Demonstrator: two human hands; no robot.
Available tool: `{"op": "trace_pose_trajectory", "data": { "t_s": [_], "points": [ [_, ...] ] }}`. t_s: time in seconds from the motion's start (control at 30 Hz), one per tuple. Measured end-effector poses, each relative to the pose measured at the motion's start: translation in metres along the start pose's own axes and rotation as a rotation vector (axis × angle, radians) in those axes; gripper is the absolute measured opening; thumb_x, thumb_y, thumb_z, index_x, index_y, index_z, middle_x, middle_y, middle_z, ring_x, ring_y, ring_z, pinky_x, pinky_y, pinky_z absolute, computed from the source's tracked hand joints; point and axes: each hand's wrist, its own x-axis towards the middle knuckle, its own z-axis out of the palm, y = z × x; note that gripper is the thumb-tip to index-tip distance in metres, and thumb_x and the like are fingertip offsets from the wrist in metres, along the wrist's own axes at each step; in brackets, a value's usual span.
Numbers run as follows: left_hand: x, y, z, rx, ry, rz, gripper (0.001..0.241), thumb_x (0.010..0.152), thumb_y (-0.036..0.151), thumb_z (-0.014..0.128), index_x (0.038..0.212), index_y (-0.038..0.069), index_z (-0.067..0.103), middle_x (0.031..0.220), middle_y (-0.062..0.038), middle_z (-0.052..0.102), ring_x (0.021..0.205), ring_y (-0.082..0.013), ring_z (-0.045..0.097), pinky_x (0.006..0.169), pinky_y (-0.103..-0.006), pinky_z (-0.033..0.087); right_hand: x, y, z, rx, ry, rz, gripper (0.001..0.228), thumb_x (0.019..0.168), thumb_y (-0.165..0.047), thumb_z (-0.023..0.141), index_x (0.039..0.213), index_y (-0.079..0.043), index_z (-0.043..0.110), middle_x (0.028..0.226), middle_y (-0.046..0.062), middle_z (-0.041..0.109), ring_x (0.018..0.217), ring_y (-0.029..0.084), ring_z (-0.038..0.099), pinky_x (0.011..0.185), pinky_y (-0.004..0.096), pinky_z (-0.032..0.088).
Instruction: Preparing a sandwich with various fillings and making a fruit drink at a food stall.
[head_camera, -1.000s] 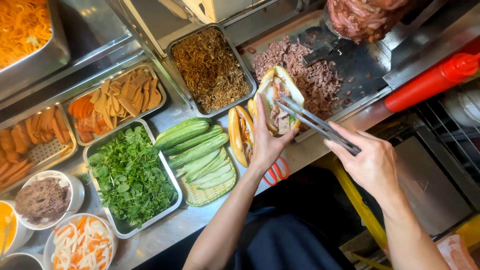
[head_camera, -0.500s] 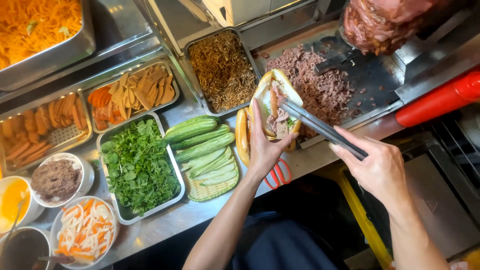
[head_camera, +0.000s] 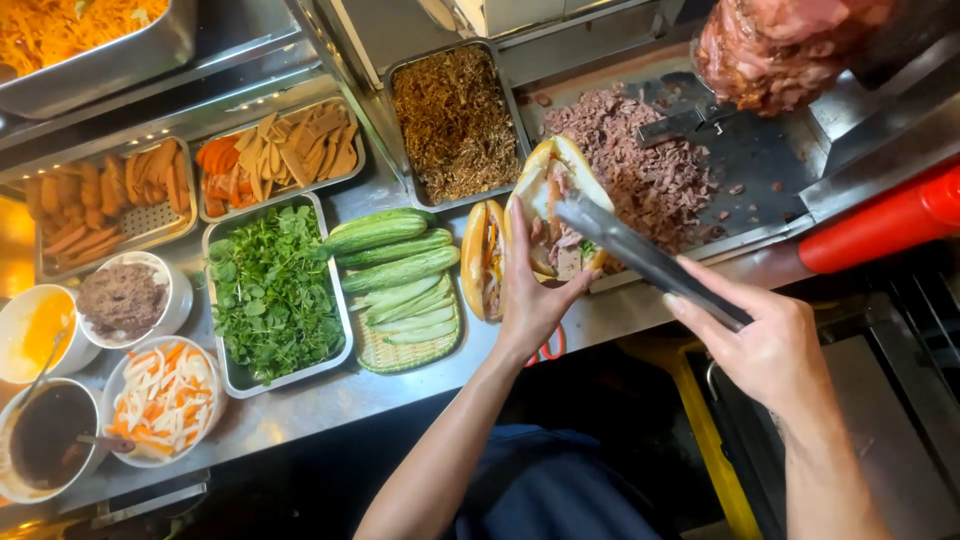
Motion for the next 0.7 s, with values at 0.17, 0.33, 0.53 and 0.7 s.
{"op": "trace_pose_trajectory", "data": {
  "t_s": [0.17, 0.33, 0.53, 0.7],
  "points": [
    [-0.008, -0.009, 0.02, 0.018, 0.017, 0.042, 0.12, 0.075, 0.031, 0.086, 0.162, 0.005, 0.008, 0.171, -0.017, 0.015, 0.159, -0.0271, 0.016, 0.128, -0.0391, 0.016, -0.003, 0.012, -0.004, -0.061, -0.101, 0.037, 0.047, 0.083, -0.03, 0.077, 0.128, -0.017, 0.074, 0.122, 0.006, 0.075, 0.094, 0.005, 0.069, 0.084, 0.027, 0.051],
    [-0.016, 0.001, 0.024, 0.041, 0.038, -0.009, 0.122, 0.074, 0.031, 0.088, 0.162, 0.008, 0.007, 0.171, -0.018, 0.016, 0.159, -0.028, 0.016, 0.127, -0.039, 0.017, -0.007, 0.025, -0.02, -0.025, -0.047, 0.149, 0.043, 0.086, -0.031, 0.077, 0.128, -0.019, 0.075, 0.117, 0.005, 0.076, 0.1, -0.002, 0.058, 0.084, 0.023, 0.047],
    [-0.024, 0.01, 0.018, -0.008, 0.068, -0.007, 0.123, 0.074, 0.035, 0.085, 0.162, 0.004, 0.006, 0.171, -0.017, 0.016, 0.158, -0.0257, 0.018, 0.128, -0.0371, 0.015, -0.008, 0.016, -0.025, -0.033, 0.032, -0.018, 0.044, 0.086, -0.017, 0.079, 0.128, -0.006, 0.073, 0.122, 0.014, 0.072, 0.116, 0.015, 0.067, 0.101, 0.028, 0.049],
    [-0.029, 0.003, -0.004, -0.02, 0.121, 0.006, 0.122, 0.073, 0.032, 0.087, 0.162, 0.005, 0.008, 0.171, -0.016, 0.014, 0.159, -0.0263, 0.014, 0.128, -0.0388, 0.013, -0.006, -0.006, -0.011, -0.061, -0.032, -0.179, 0.042, 0.085, -0.012, 0.078, 0.126, -0.008, 0.074, 0.124, 0.009, 0.073, 0.115, 0.015, 0.069, 0.104, 0.029, 0.049]
  ]
}}
